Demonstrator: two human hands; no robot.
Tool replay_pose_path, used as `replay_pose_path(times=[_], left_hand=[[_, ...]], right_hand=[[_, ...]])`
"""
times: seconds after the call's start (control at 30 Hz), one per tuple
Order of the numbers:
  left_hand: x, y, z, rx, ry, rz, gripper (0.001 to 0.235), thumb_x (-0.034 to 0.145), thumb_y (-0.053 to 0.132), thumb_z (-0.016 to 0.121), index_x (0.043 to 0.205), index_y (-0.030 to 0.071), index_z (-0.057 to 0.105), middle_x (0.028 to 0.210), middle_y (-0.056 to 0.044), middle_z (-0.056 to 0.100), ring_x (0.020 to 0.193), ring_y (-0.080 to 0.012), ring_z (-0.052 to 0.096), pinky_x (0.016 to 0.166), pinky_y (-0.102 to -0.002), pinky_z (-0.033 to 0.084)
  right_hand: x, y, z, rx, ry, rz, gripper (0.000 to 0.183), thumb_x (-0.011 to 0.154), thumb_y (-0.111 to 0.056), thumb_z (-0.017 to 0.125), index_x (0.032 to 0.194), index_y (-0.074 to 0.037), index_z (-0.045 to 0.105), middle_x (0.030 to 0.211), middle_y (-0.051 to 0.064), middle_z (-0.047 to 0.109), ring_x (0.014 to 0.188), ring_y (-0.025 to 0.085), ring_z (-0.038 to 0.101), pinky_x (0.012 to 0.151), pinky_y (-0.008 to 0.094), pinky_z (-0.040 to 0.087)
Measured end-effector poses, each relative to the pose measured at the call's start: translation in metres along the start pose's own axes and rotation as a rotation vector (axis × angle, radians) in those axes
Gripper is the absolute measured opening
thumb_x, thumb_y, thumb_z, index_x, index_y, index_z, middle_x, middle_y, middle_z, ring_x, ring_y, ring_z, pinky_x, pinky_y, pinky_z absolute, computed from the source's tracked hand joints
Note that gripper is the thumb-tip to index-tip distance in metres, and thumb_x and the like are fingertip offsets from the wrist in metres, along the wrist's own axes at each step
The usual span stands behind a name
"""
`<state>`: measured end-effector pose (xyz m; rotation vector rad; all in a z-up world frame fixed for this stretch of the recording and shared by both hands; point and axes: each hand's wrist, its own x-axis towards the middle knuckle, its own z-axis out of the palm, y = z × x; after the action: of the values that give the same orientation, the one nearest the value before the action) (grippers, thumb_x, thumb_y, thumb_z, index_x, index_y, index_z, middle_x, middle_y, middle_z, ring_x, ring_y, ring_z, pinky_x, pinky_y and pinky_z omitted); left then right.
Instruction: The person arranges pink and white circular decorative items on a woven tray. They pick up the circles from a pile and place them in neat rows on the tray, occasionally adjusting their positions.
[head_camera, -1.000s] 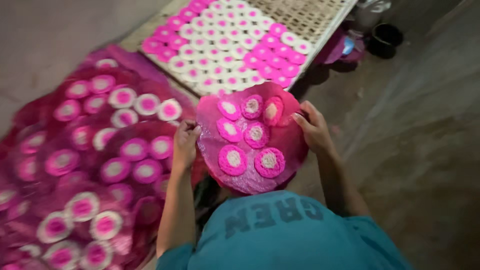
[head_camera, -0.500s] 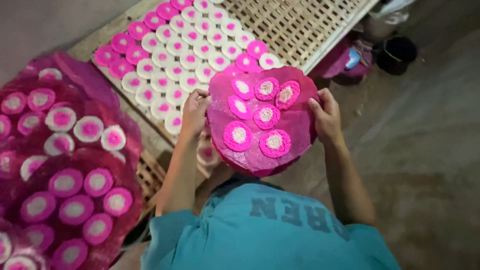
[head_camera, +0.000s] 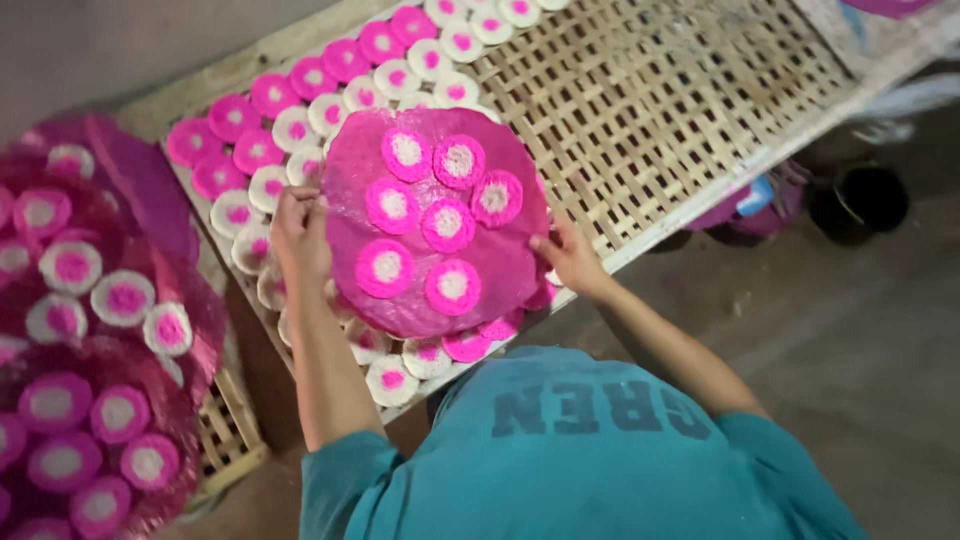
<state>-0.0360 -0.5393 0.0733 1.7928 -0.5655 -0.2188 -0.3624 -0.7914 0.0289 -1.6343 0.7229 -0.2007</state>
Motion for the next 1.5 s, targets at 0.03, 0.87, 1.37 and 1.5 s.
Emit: replay_pose_path(times=[0.03, 0.87, 1.37, 1.5], left_hand=[[0.003, -0.001, -0.001, 0.143, 0.056, 0.024, 0.015, 0.1, 0.008, 0.067, 0.115, 0.005, 0.063, 0.098, -0.006, 0.066, 0.087, -0.0194, 0.062, 0.081, -0.033, 0.05], [-0.079, 0.032, 0.212, 0.55, 0.396, -0.293, 0.025, 0.093, 0.014, 0.071, 0.117, 0.011, 0.065, 0.113, -0.008, 0.069, 0.1, -0.025, 0.072, 0.083, -0.041, 0.057], [0.052, -0.061, 0.173, 1.008, 0.309, -0.361, 0.05, 0.088, 0.029, 0.074, 0.132, 0.012, 0.059, 0.128, -0.012, 0.061, 0.122, -0.0343, 0.055, 0.099, -0.058, 0.044], [0.052, -0.056, 0.166, 1.048, 0.204, -0.481, 0.04, 0.088, 0.037, 0.075, 0.117, 0.011, 0.065, 0.128, -0.015, 0.061, 0.124, -0.0376, 0.051, 0.1, -0.057, 0.043]], right_hand=[[0.008, 0.004, -0.005, -0.07, -0.078, 0.138, 0.038, 0.094, -0.012, 0.068, 0.131, -0.017, 0.061, 0.078, 0.011, 0.066, 0.064, 0.017, 0.054, 0.058, 0.034, 0.044], [0.266, 0.024, 0.069, -0.718, -0.49, -0.919, 0.033, 0.083, -0.016, 0.083, 0.107, -0.006, 0.064, 0.109, 0.011, 0.069, 0.098, 0.029, 0.068, 0.077, 0.042, 0.059], [0.448, 0.044, -0.073, 0.174, -0.338, -0.127, 0.032, 0.083, -0.009, 0.083, 0.111, -0.004, 0.07, 0.104, 0.009, 0.076, 0.096, 0.022, 0.071, 0.085, 0.035, 0.058], [0.429, 0.034, -0.063, -0.454, -0.106, -0.462, 0.033, 0.082, -0.015, 0.087, 0.107, -0.004, 0.068, 0.1, 0.015, 0.074, 0.093, 0.032, 0.07, 0.082, 0.042, 0.055]])
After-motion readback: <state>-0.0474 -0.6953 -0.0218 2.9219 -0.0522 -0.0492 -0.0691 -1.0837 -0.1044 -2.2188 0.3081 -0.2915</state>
